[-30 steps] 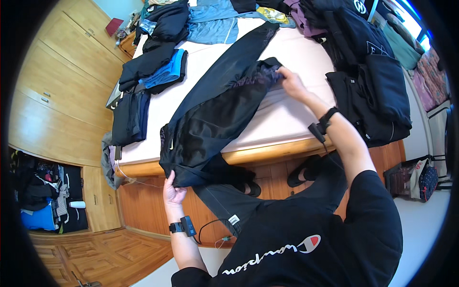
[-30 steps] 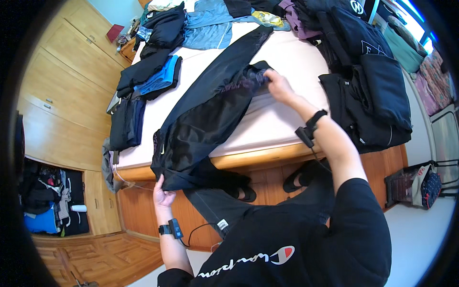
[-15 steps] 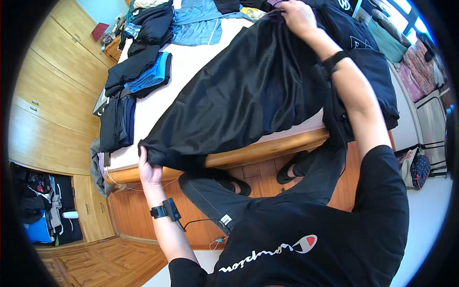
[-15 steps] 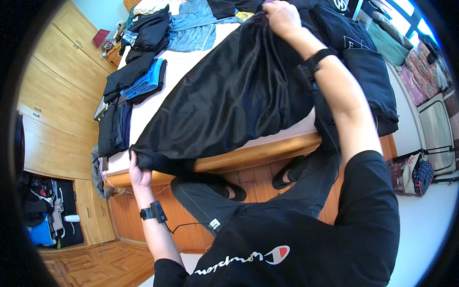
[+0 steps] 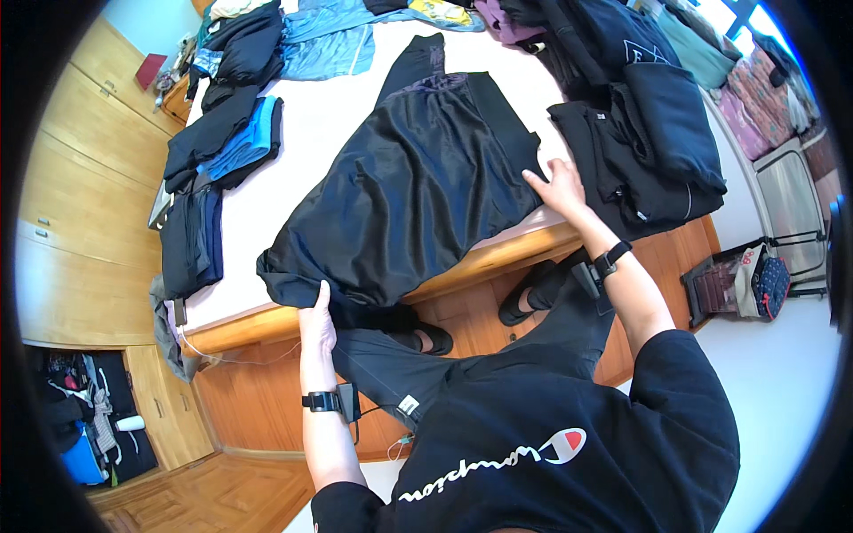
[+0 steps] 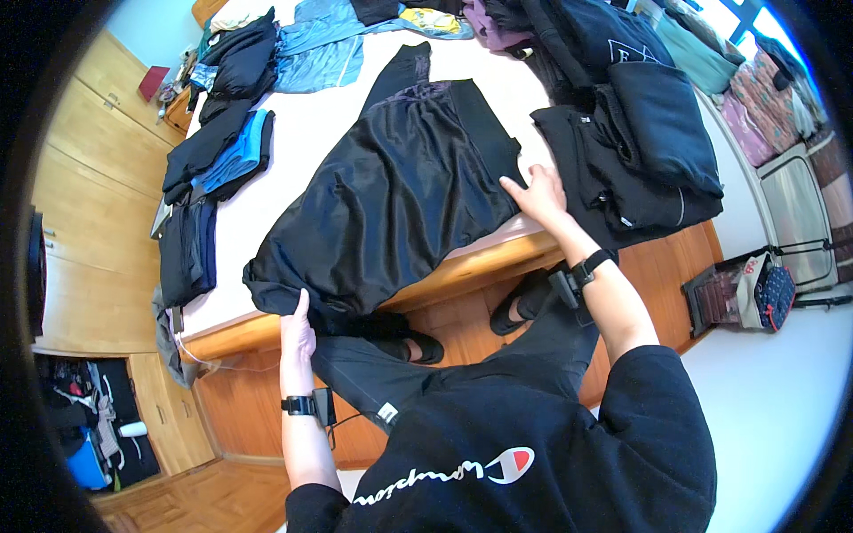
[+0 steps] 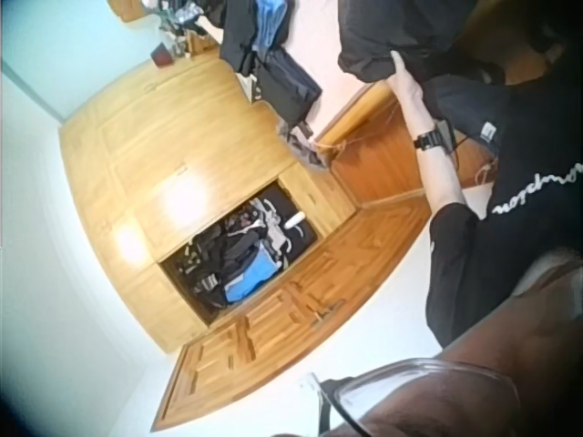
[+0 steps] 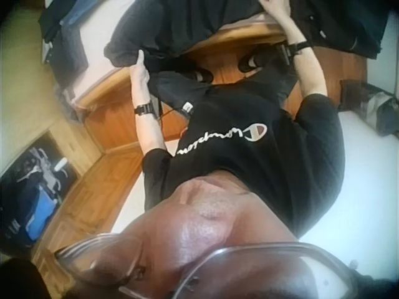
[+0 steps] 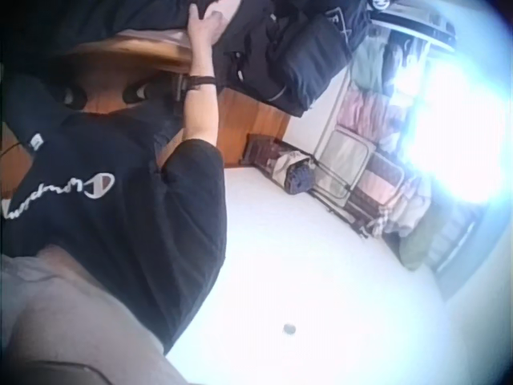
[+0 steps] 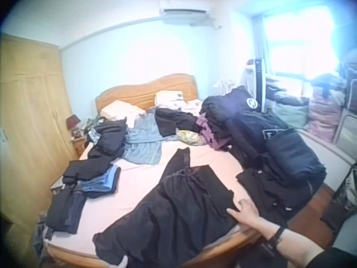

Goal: Folding a pair of pants and a jacket on a bed.

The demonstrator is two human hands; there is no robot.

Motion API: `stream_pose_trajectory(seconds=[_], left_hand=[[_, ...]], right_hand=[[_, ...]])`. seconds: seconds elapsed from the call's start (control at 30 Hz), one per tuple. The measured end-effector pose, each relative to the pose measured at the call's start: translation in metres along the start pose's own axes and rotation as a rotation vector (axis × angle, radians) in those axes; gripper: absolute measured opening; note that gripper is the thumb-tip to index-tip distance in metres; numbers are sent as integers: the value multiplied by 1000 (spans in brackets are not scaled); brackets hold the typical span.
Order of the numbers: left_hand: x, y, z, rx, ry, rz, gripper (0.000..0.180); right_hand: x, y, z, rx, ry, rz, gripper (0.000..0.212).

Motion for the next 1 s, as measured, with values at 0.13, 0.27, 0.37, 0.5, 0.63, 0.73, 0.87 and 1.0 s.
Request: stream_pose_trajectory(seconds=[0.13, 0.27, 0.37, 0.5, 0.63, 0.73, 0.87, 1.0], left_hand=[[4, -10, -4, 86, -47, -88, 62], [30, 8, -18, 133, -80, 19, 55], [63, 29, -32, 37, -259, -124, 51], [122, 30, -27, 29, -367, -275, 52], [144, 19, -27, -152, 114, 74, 40], [157, 3, -16, -254, 186, 72, 35], [168, -28, 5, -388, -58, -260, 29], [142, 6, -35, -257, -262, -775, 19]], right_hand=[[-13, -5, 9, -149, 11, -219, 62], [-9, -4, 20, -171, -76, -261, 66], [-7, 11, 0, -481, -100, -548, 57], [-23, 66, -40, -158, 115, -596, 29], [-59, 149, -64, 317, 329, -113, 35], [-66, 184, -82, 558, 369, -252, 33], [-60, 210, -117, 590, 192, -630, 42], [-67, 178, -141, 105, 65, -860, 39]])
Point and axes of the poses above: each hand's wrist, its own z-axis away from the middle knuckle, its own y-axis out of the back of the hand, x = y × z, the point moved 5 cm from there along -z, towards the middle knuckle, and after that the axes turned 10 degrees about x, right-handed, at the moved point
